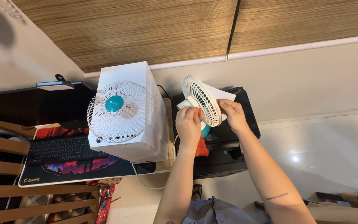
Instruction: The person cleans two small desk fans by wiping the housing and blades with a cloth, then reassembles the front grill of one fan.
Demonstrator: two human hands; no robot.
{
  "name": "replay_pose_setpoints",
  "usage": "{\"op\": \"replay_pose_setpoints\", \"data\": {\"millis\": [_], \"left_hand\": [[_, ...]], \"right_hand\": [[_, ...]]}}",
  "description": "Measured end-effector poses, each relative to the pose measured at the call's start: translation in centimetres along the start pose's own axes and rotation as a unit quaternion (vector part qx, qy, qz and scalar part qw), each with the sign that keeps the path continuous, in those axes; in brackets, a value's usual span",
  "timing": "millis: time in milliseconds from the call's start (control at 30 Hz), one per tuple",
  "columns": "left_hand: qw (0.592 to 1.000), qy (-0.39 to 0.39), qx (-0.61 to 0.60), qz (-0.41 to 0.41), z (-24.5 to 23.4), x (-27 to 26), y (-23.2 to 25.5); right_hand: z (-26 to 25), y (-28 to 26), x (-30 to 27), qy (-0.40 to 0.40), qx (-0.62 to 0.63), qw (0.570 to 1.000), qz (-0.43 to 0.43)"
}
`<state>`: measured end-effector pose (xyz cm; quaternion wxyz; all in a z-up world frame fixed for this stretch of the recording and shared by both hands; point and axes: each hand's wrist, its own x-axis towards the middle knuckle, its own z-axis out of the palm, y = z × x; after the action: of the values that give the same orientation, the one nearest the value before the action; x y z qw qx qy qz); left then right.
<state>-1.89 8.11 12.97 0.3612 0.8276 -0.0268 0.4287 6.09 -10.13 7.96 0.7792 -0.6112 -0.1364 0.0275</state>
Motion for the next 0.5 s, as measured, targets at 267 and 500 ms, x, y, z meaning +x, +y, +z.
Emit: {"op": "replay_pose_setpoints", "data": {"millis": [267, 500], "left_hand": [[0.999, -0.020, -0.019, 0.044, -0.1, 0.5, -0.7], [0.997, -0.018, -0.032, 0.070, 0.2, 0.7, -1.4]], "right_hand": [[3.0, -4.0, 0.4, -0.002, 0.042, 0.998, 0.047], [0.0, -1.8, 2.1, -0.014, -0.371, 0.927, -0.054]]}}
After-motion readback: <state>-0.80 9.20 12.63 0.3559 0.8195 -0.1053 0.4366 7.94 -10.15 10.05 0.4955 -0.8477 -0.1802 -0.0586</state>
